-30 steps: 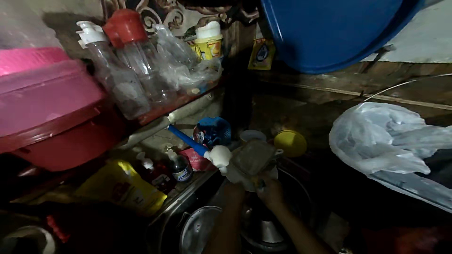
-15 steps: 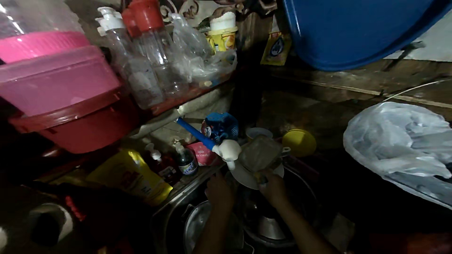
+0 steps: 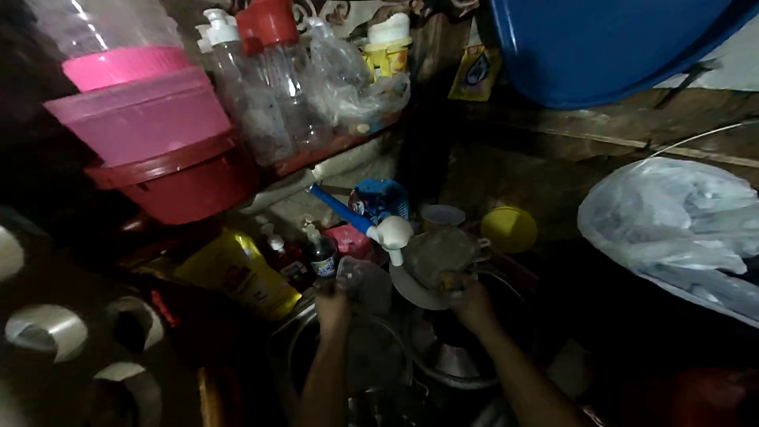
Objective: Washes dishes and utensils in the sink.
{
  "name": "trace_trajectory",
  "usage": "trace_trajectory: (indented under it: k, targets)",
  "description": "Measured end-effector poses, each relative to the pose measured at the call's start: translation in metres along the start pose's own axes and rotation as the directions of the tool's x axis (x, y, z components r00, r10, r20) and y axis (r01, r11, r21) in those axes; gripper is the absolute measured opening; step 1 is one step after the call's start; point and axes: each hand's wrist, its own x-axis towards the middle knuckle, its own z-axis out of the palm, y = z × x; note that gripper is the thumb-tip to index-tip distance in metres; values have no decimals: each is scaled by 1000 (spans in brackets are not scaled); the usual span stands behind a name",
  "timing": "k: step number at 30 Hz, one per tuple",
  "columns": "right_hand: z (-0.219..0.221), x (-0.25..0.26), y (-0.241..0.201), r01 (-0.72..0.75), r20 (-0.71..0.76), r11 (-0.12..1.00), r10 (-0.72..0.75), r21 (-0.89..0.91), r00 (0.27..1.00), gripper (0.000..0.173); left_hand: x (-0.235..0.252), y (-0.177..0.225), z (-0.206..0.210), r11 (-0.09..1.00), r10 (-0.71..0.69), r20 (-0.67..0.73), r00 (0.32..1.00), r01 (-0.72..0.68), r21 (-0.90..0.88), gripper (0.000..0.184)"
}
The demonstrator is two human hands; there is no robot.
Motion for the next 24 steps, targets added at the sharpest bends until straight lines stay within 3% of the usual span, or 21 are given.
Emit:
trace_trajectory:
  k: [6,8,9,11,13,15,16,18,19,20,21,23,24]
  targets:
    - [13,-19,-15,-46,-52,999,44,-29,998,38,-39,25,-33,994,81,-170,982,-93,-60,35]
    - [23,-27,-28,-55,-58,986,65,155,996,37,-48,29,-43,978,125,-271,954,-164,-127,44]
    - [30,-30,-35,-95,-8,942,104,323,995,38,-52,31,-47,967,146,-293,945,-199,-157,48]
    - [38,-43,-55,-314,235,707,210,634,949,44,-62,30,-54,934,230,-272,934,-291,-209,52]
    - [43,-53,-72,-531,492,448,210,719,845,46,-70,24,-56,885,370,-275,887,-427,-187,49]
    - [52,-54,-78,-606,604,368,135,705,785,49,-76,13,-54,865,422,-337,841,-485,-126,39]
    - [58,-52,-78,-592,602,354,96,724,793,46,-81,7,-55,890,379,-341,860,-440,-121,33]
    - [68,-49,-77,-517,542,323,16,793,840,38,-89,1,-60,949,111,-217,970,-168,-267,45]
    - [73,-47,-75,-458,496,330,-36,825,868,34,-90,0,-63,911,-85,-78,993,46,-410,51]
    - [79,-45,-67,-393,456,383,-86,836,886,33,-90,2,-63,804,-260,43,965,241,-543,50]
    - [87,-41,-54,-310,413,490,-116,815,903,33,-90,2,-63,715,-356,114,927,349,-605,45]
    - [99,-31,-28,-65,414,831,-206,552,887,34,-89,1,-62,750,-393,52,918,353,-560,35]
    - [103,-30,-23,89,476,933,-258,347,840,33,-89,3,-64,806,-364,-15,931,307,-507,34]
